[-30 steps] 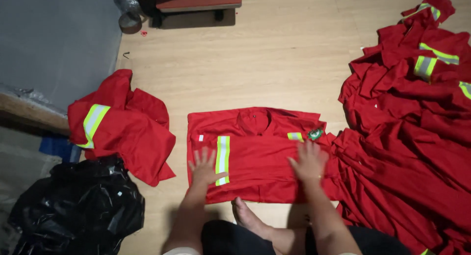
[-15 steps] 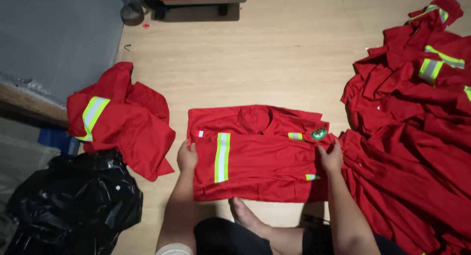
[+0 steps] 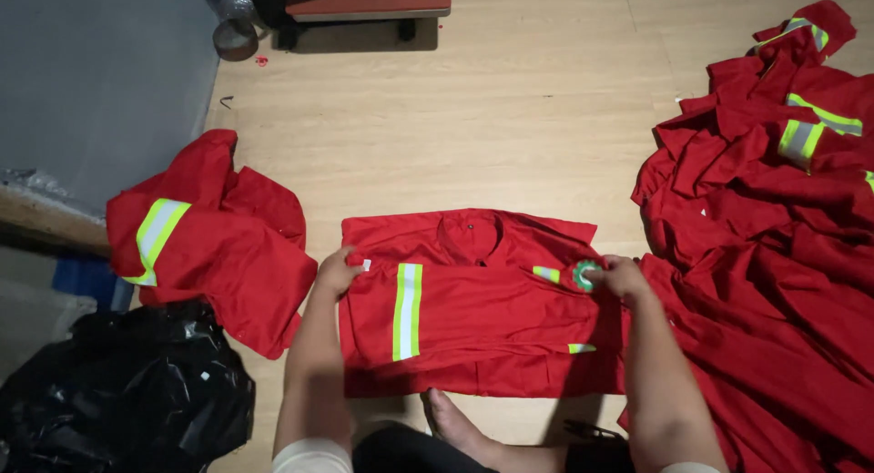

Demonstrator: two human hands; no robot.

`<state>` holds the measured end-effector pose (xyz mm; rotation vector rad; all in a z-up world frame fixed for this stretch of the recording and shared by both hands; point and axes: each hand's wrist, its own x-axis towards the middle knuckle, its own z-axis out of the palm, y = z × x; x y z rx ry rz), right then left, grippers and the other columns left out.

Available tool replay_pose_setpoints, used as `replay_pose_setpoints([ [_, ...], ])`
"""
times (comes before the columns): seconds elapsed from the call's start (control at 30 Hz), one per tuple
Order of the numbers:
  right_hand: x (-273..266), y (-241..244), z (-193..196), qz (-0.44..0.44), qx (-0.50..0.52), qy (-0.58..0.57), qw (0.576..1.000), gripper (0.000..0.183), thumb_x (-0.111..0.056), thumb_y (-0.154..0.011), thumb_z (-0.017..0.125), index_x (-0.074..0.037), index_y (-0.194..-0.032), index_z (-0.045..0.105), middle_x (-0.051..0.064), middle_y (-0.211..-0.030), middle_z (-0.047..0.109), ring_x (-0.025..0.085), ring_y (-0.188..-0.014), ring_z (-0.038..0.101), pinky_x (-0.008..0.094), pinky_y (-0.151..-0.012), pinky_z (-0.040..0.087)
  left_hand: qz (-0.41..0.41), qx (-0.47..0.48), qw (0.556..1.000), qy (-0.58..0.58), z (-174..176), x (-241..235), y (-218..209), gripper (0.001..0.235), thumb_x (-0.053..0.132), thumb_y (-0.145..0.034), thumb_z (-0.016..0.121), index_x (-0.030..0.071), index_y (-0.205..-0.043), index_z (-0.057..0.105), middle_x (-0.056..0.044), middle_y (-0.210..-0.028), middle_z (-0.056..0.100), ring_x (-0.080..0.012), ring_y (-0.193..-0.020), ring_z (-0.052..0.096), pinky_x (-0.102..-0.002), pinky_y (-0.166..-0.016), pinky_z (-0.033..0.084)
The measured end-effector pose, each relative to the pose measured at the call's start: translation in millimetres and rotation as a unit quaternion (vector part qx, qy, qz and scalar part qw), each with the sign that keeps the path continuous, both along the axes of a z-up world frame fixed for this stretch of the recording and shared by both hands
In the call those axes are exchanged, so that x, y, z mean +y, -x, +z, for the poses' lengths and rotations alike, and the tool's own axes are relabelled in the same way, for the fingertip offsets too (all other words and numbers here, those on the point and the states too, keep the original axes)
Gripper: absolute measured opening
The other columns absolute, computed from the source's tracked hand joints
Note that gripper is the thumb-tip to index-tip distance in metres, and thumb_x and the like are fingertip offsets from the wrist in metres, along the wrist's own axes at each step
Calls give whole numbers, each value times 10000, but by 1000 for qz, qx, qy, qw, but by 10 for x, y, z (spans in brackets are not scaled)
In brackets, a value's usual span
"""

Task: Folding red jumpsuits on the floor and organizing them into a pile

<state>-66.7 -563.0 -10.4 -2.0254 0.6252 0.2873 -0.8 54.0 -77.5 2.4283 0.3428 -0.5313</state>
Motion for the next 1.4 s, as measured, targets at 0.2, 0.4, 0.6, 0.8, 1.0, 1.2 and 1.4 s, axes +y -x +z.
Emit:
replay_pose_setpoints([
  [0.2, -433, -208, 191, 73, 60, -169, 981, 283, 28, -699, 888, 42, -958, 774, 204, -837, 767, 293, -731, 728, 402, -691, 596, 112, -46, 945, 302, 508, 187, 115, 595, 107, -779, 877, -97, -1276, 624, -116, -628, 592, -170, -456, 581, -276, -462, 491],
  [0.4, -924, -749, -1364, 156, -25, 254, 954, 762, -376, -761, 823, -150, -1455, 604, 245, -1434, 587, 439, -1331, 567, 563, -1066, 514, 113, -29, 986, -117, 670, -364, 213, 921, 585, -875, 714, 195, -1616, 330, -116, -1581, 415, -369, -1395, 480, -585, -1115, 395],
  [0.6, -538, -801, -1296, -22, -54, 148, 987, 446, -539, -1050, 509, -233, -1341, 652, 198, -1324, 639, 407, -1301, 552, 515, -1073, 457, -142, -75, 954, -254, 1022, -1258, 1317, 863, 742, -938, 460, 218, -1604, 293, -120, -1729, 97, -377, -1587, 78, -715, -1196, 119],
  [0.8, -373, -671, -1244, 85, -87, 109, 987, 198, -3, -864, 585, -188, -902, 643, 16, -894, 743, 177, -879, 680, 312, -787, 477, -156, -216, 893, -363, -456, -430, 2059, 1335, 1109, -522, 315, 283, -1571, 336, -52, -1688, 257, -301, -1557, 244, -740, -1116, 252],
  [1.0, 224, -390, -892, 175, -204, 245, 932, 259, -342, -954, 664, -142, -891, 513, 135, -991, 553, 391, -815, 599, 545, -675, 387, -156, -316, 844, -404, -278, -445, 2062, 1251, 1076, -590, 265, 245, -1503, 466, -91, -1605, 439, -326, -1480, 427, -691, -1061, 394],
  [1.2, 174, -364, -1106, 204, -208, 391, 873, 501, -468, -895, 638, -177, -1295, 558, 108, -1357, 537, 349, -1169, 587, 577, -622, 545, -149, -253, 890, -350, -290, -442, 2042, 1283, 1086, -572, 290, 240, -1527, 419, -94, -1634, 369, -349, -1520, 325, -740, -1098, 277],
  [1.4, 326, -375, -631, 163, -135, 455, 865, 180, -172, -1043, 528, -86, -1158, 636, 170, -1344, 604, 271, -802, 675, 310, -371, 570, -150, -281, 880, -353, -266, -451, 2068, 1237, 1053, -610, 374, 235, -1538, 408, -103, -1626, 386, -349, -1516, 342, -729, -1097, 292],
])
